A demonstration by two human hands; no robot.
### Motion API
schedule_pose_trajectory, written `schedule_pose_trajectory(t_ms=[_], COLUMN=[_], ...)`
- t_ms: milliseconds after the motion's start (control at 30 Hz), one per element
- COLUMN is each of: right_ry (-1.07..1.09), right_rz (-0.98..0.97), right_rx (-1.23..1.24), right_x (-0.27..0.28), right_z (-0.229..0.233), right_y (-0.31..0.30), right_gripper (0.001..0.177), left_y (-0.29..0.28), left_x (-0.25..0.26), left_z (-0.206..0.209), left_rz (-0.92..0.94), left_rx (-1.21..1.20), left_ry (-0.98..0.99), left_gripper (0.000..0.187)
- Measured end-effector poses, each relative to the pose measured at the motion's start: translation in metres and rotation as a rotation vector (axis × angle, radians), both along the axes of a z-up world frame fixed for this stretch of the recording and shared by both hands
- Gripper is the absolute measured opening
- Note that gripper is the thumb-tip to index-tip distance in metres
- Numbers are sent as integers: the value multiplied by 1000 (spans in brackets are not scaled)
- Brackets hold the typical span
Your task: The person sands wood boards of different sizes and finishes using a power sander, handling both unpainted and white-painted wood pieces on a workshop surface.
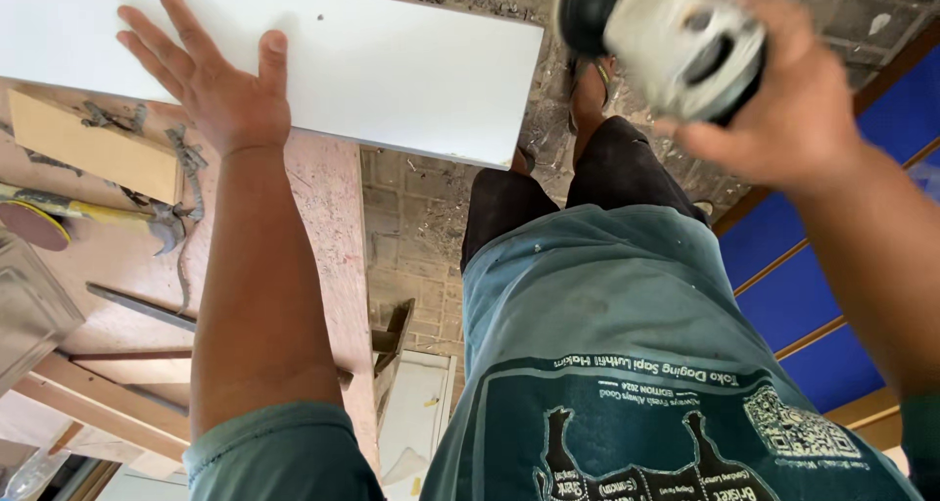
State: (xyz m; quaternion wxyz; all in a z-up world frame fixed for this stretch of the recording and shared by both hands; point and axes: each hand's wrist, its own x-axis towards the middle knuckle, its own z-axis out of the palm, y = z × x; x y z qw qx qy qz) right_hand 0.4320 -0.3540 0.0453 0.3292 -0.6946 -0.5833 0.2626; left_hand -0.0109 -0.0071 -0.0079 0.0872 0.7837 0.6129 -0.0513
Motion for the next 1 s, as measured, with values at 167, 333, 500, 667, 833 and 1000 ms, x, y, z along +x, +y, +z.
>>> schedule_pose_trajectory(t_ms=[167, 333, 500, 667, 833, 1000], right_ry=[-200, -177, -198, -26, -81, -137], right_rz=[132, 220, 251, 142, 79, 79], right_rx=[-249, -439, -260, -582, -188, -52], right_x=[-34, -64, -67, -53, -25, 5], right_z=[0, 0, -16, 5, -13, -17], right_y=[-39, -53, -58, -25, -14, 8], right_gripper=[106, 112, 112, 116, 105, 99], left_y=[3, 5, 3, 1, 2, 3], left_x=[-5, -18, 0, 0, -3, -8], left_z=[-4, -15, -1, -1, -4, -7], left_rz=[-5, -84, -7, 9, -12, -21], left_rx=[-10, 56, -10, -3, 12, 28], left_ry=[47, 7, 49, 36, 28, 22], left_gripper=[105, 102, 103, 104, 104, 104])
